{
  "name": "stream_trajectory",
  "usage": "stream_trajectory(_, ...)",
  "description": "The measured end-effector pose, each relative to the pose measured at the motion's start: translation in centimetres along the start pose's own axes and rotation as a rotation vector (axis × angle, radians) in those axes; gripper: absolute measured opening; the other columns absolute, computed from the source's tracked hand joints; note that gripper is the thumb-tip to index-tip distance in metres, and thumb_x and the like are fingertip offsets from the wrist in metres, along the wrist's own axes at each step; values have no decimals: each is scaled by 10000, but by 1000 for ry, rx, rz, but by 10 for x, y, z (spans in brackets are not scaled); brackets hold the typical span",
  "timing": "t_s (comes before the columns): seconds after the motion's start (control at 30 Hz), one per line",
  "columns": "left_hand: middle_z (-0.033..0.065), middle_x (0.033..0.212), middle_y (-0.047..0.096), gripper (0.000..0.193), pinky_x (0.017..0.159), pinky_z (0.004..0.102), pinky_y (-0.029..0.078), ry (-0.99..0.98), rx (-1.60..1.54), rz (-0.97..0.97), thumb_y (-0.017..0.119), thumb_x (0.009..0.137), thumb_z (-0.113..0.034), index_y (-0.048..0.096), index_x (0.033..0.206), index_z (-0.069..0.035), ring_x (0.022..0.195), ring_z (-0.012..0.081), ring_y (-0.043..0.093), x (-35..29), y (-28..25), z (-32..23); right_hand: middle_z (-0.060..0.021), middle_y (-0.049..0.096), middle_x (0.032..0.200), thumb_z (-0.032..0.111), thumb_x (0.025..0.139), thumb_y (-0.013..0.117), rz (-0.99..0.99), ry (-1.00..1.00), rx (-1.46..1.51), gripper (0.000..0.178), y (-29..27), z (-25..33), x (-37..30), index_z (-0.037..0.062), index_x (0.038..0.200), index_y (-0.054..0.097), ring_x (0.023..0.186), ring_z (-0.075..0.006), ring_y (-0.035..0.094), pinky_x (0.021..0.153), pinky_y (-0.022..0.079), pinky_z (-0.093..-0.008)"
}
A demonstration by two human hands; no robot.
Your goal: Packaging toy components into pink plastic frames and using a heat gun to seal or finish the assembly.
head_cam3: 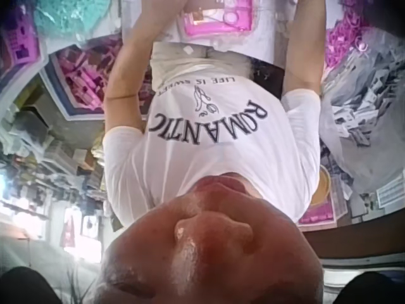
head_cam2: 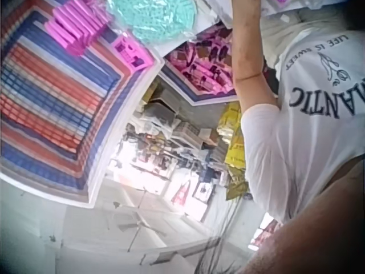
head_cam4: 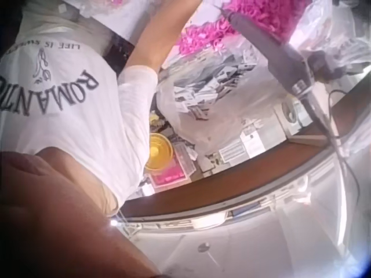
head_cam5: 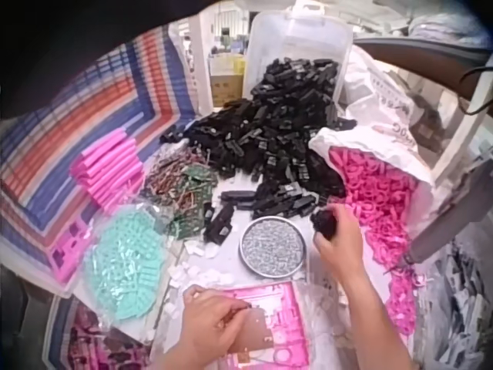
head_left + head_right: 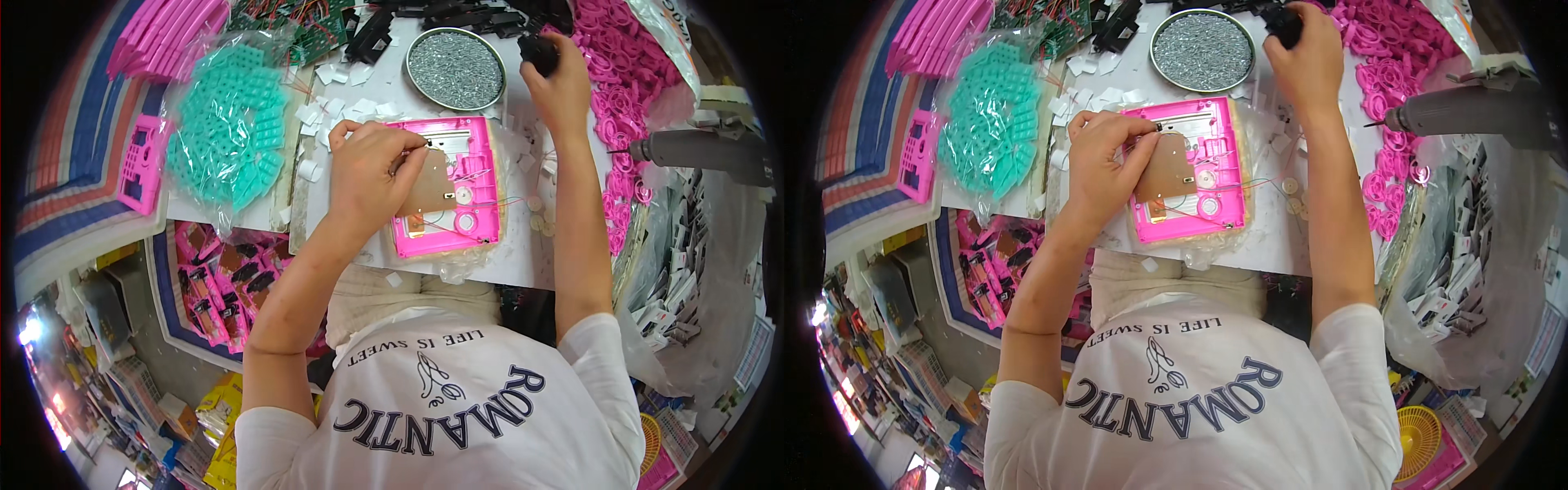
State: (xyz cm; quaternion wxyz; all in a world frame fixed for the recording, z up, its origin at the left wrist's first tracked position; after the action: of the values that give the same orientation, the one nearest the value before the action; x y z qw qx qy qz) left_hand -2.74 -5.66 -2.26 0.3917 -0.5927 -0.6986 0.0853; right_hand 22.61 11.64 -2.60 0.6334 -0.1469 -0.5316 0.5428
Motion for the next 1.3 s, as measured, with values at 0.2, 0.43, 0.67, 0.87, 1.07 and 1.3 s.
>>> stream_trajectory(0.2,-6,833,728,55,888,394,352,22,2,-44,774,835,-139,734,868,-118,811,177,648,-4,-2,5,-37,659,873,128,821,853,433,468,1072,607,-79,103,-76,69,1335,535,794,-74,627,697,494,-229)
stream_trajectory(0.43,-13,855,730,45,880,393,356,24,-11,-2,761,855,-158,738,888,-137,823,178,649,-5,-8,19,-126,719,816,463,915,731,751,206,84,495,-73,120,-74,19,1129,684,642,-275,666,627,541,-375)
stream_trajectory(0.67,-21,852,717,63,907,402,356,124,17,67,755,853,-168,724,903,-147,835,173,642,1,-9,17,-181,614,1314,455,799,793,431,-504,124,527,-70,127,-72,56,1127,692,1279,-441,492,1026,464,-523)
stream_trajectory(0.87,-16,842,700,52,935,408,366,85,14,117,740,858,-155,715,900,-137,835,179,639,-1,-12,11,-127,623,1305,185,696,831,512,-410,252,519,-86,109,-76,80,1171,651,1241,-368,526,999,502,-451)
stream_trajectory(1.07,34,876,720,80,828,371,443,3,-203,155,740,861,-129,717,918,-77,795,209,650,7,-18,18,-98,712,922,150,861,746,771,111,726,283,-73,84,-73,52,1112,660,746,-290,670,701,563,-371)
stream_trajectory(1.3,78,887,724,111,770,349,487,23,-136,238,747,866,-96,720,947,-24,794,217,645,10,-24,17,-132,670,1154,237,820,789,426,-427,263,493,-82,107,-61,79,1263,638,1024,-343,619,900,519,-405)
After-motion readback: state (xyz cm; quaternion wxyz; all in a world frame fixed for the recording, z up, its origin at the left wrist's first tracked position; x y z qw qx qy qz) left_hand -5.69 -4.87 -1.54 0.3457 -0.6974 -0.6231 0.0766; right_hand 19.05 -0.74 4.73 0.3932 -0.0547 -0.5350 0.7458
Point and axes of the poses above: each hand's wrist, its own x-axis towards the middle knuckle, its own y-axis out of the palm, z = x × y, the point moved 1 cm from there along x, towards the middle knuckle
